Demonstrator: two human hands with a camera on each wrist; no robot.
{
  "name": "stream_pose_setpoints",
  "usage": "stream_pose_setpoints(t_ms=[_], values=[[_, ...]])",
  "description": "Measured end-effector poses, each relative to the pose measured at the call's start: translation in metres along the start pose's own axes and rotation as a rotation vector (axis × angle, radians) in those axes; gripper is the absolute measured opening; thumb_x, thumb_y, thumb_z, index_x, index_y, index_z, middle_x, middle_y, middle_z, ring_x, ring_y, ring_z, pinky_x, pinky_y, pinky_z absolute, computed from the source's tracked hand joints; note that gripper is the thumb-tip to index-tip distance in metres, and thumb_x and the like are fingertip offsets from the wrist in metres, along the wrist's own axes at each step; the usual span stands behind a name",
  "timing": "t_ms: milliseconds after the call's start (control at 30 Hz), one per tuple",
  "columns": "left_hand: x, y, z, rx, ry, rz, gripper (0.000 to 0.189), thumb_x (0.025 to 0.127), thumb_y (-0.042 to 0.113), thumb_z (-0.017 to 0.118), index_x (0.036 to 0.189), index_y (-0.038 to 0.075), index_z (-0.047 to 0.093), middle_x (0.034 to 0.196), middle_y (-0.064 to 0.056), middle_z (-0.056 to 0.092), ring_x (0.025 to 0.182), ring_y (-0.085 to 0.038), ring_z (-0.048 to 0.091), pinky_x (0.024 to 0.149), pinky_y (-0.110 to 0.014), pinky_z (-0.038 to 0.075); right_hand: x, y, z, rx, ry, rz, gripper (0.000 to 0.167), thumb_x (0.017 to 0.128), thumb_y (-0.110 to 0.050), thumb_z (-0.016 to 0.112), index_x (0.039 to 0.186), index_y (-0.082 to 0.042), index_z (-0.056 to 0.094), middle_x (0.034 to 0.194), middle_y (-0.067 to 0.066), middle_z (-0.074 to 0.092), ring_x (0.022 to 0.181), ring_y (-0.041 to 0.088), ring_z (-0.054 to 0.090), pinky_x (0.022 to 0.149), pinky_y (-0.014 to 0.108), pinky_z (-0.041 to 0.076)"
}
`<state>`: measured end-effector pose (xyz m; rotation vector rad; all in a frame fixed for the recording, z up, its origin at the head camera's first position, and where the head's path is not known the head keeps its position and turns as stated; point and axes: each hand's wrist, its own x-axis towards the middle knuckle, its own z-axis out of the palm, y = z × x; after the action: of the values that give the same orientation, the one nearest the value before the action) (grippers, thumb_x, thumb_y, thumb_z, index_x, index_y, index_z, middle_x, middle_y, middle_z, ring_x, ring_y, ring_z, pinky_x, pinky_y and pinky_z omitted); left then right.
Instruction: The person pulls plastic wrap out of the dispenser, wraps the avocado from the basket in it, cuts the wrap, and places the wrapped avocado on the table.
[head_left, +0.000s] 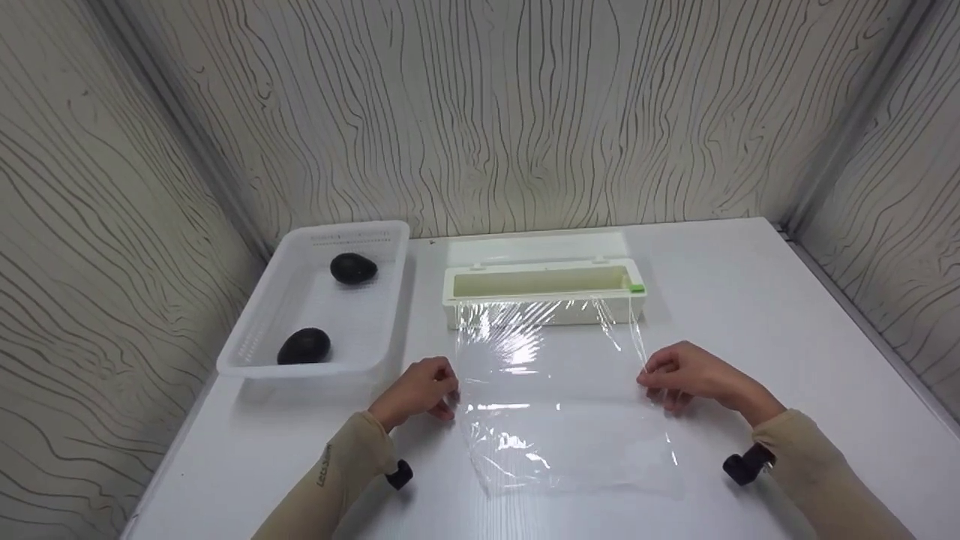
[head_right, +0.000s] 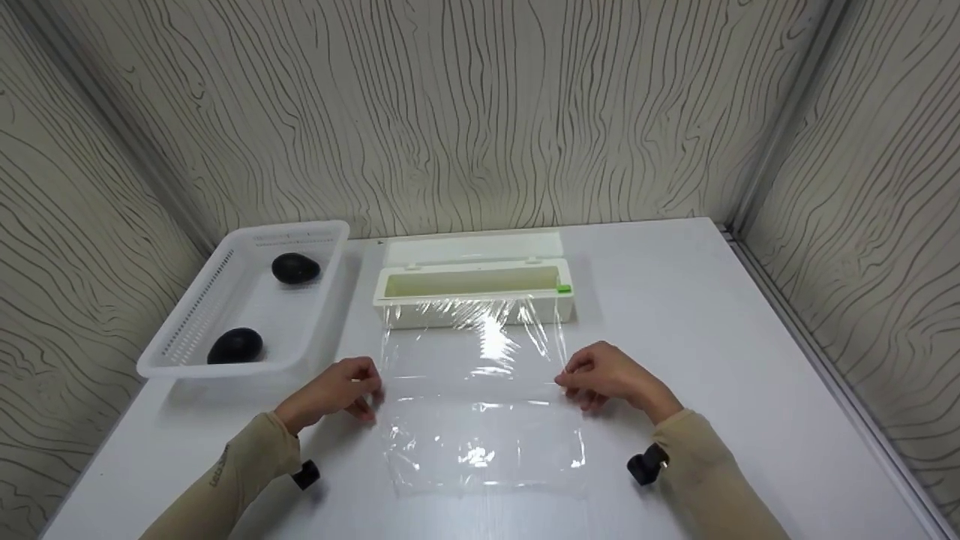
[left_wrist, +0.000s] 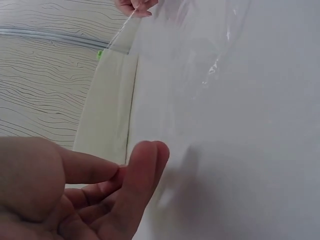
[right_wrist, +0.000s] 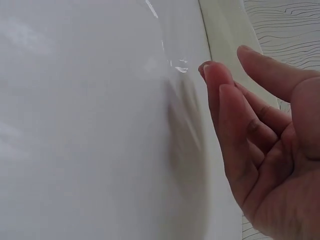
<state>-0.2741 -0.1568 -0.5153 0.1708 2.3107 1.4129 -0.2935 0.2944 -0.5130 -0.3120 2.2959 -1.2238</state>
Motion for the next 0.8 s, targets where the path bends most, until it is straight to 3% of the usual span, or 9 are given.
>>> stream_pose_setpoints(t_ms=[267, 500, 567, 667, 800], values=[[0.003, 0.000, 0.000, 0.125, 0.026, 0.002, 0.009, 0.095, 0.010, 0.053, 0.093, 0.002, 0.058, 0.088, -0.014, 0.065, 0.066, -0.020, 0.066, 0.061, -0.033, 0.060, 0.001, 0.004, -0.007, -0.042, 0.037, 0.039, 0.037, 0.084, -0.036, 0.075, 0.101, -0.004, 0.069, 0.083, 0.007, 0.072, 0.058, 0.016, 0.066, 0.057, 0.031, 0.057], [0.001, 0.003, -0.004, 0.290, 0.034, 0.006, 0.008, 0.092, 0.010, 0.057, 0.090, 0.005, 0.062, 0.082, -0.011, 0.065, 0.066, -0.018, 0.062, 0.059, -0.031, 0.056, 0.004, 0.000, -0.018, -0.055, 0.133, 0.074, 0.044, 0.088, -0.040, 0.071, 0.116, -0.007, 0.065, 0.092, 0.009, 0.072, 0.068, 0.020, 0.067, 0.063, 0.034, 0.058], [0.003, 0.004, -0.006, 0.356, 0.071, 0.025, 0.010, 0.094, 0.014, 0.057, 0.093, 0.007, 0.063, 0.082, -0.007, 0.065, 0.068, -0.016, 0.061, 0.060, -0.029, 0.053, 0.007, -0.002, -0.022, -0.049, 0.161, 0.059, 0.047, 0.090, -0.040, 0.068, 0.121, -0.006, 0.063, 0.098, 0.011, 0.071, 0.075, 0.020, 0.068, 0.068, 0.034, 0.059], [0.010, 0.008, -0.010, 0.424, 0.183, 0.087, 0.014, 0.097, 0.022, 0.056, 0.100, 0.009, 0.063, 0.090, -0.004, 0.066, 0.079, -0.016, 0.061, 0.068, -0.030, 0.051, 0.012, -0.005, -0.028, -0.042, 0.201, 0.028, 0.051, 0.092, -0.041, 0.066, 0.126, -0.004, 0.059, 0.109, 0.017, 0.068, 0.087, 0.022, 0.069, 0.075, 0.034, 0.060], [0.025, 0.013, -0.015, 0.357, 0.310, 0.143, 0.022, 0.099, 0.027, 0.055, 0.111, 0.011, 0.063, 0.106, -0.007, 0.067, 0.097, -0.021, 0.062, 0.081, -0.036, 0.052, 0.021, -0.012, -0.033, -0.019, 0.251, -0.003, 0.058, 0.093, -0.046, 0.062, 0.131, -0.002, 0.056, 0.121, 0.022, 0.063, 0.103, 0.028, 0.067, 0.082, 0.032, 0.059]])
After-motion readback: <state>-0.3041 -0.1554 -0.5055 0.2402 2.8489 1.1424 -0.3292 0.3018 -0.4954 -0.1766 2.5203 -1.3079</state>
